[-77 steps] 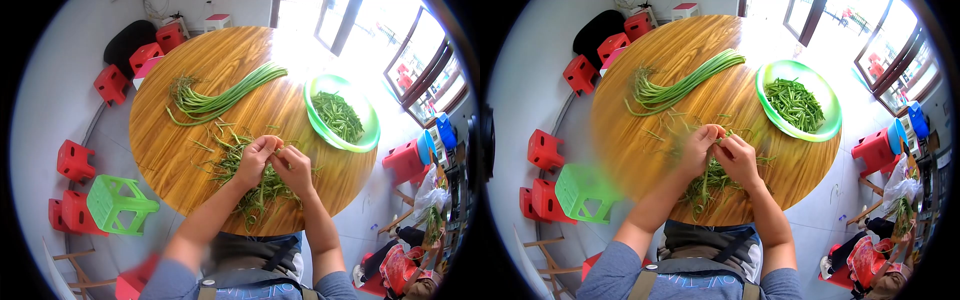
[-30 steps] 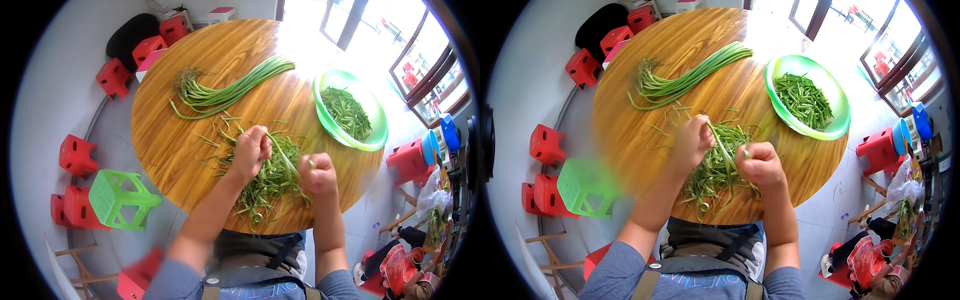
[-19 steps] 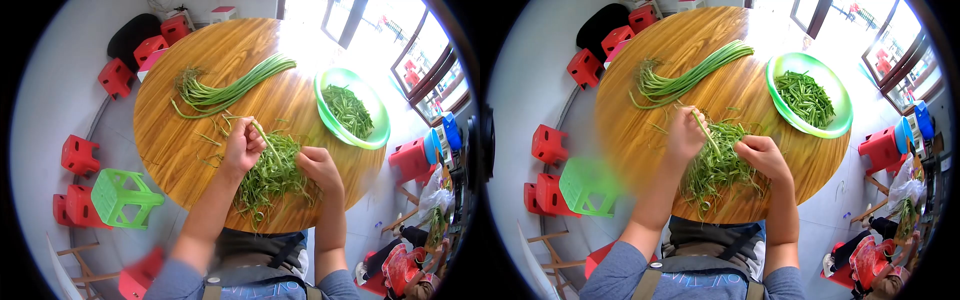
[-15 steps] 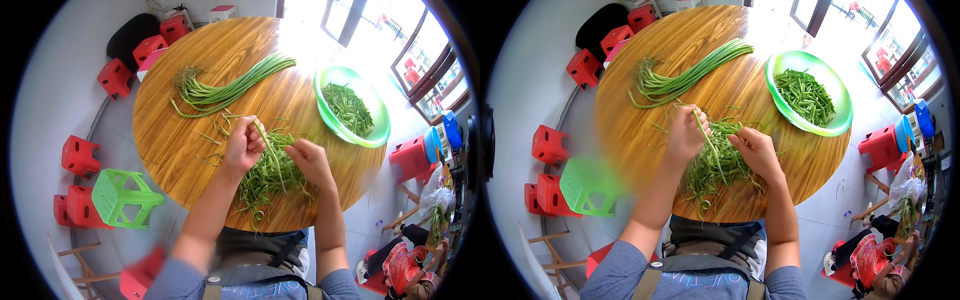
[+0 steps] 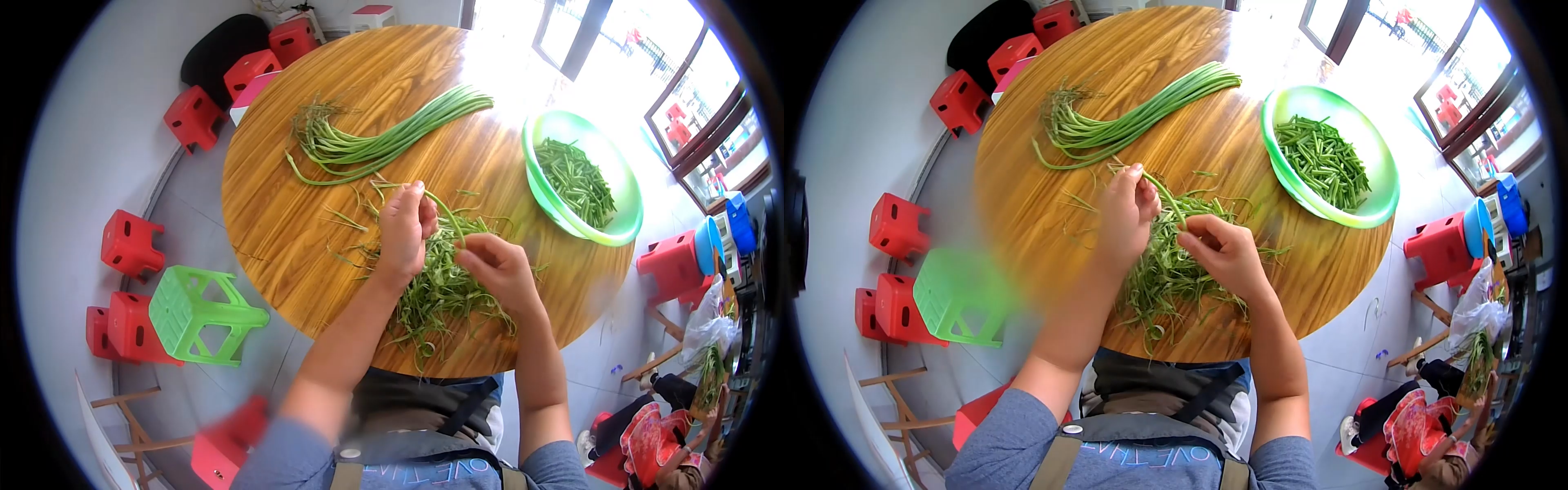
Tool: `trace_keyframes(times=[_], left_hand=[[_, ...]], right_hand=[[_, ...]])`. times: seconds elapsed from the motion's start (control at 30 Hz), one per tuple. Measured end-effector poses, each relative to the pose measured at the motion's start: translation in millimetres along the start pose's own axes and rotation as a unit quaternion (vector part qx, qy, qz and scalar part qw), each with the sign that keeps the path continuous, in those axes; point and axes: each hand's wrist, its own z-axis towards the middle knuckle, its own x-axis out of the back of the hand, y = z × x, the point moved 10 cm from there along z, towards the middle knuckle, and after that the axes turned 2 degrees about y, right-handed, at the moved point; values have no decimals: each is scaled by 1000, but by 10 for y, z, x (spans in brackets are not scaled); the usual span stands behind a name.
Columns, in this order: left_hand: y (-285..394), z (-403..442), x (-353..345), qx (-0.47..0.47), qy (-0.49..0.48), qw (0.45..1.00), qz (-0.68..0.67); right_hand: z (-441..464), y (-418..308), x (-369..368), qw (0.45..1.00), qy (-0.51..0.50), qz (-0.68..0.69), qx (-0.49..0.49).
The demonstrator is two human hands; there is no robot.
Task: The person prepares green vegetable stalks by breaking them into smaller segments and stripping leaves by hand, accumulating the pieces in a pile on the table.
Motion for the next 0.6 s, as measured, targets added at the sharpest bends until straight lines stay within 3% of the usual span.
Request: trace_keyframes(times=[0.07, 0.17, 0.27, 0.3, 0.37, 0.5, 0.6], left_hand=[[93, -16, -74, -47, -43, 995, 77], [48, -174, -317, -46, -64, 986, 144], [-26, -309, -453, -54, -149, 905, 395], [221, -367, -567, -228, -134, 867, 422], [203, -344, -539, -219, -139, 872, 414], [186, -336, -549, -191, -141, 868, 436], [-3, -381, -628, -173, -226, 827, 484]], right_hand=[[-4, -29, 42, 998, 46, 41, -28], [0, -23, 100, 989, 70, 113, -64], [2, -1, 149, 985, 85, 133, -70], [-4, 0, 164, 984, 91, 137, -72], [-15, -7, 197, 981, 104, 147, -76], [-4, 43, 208, 935, 72, 334, -97], [-3, -5, 335, 887, 79, 451, -54]])
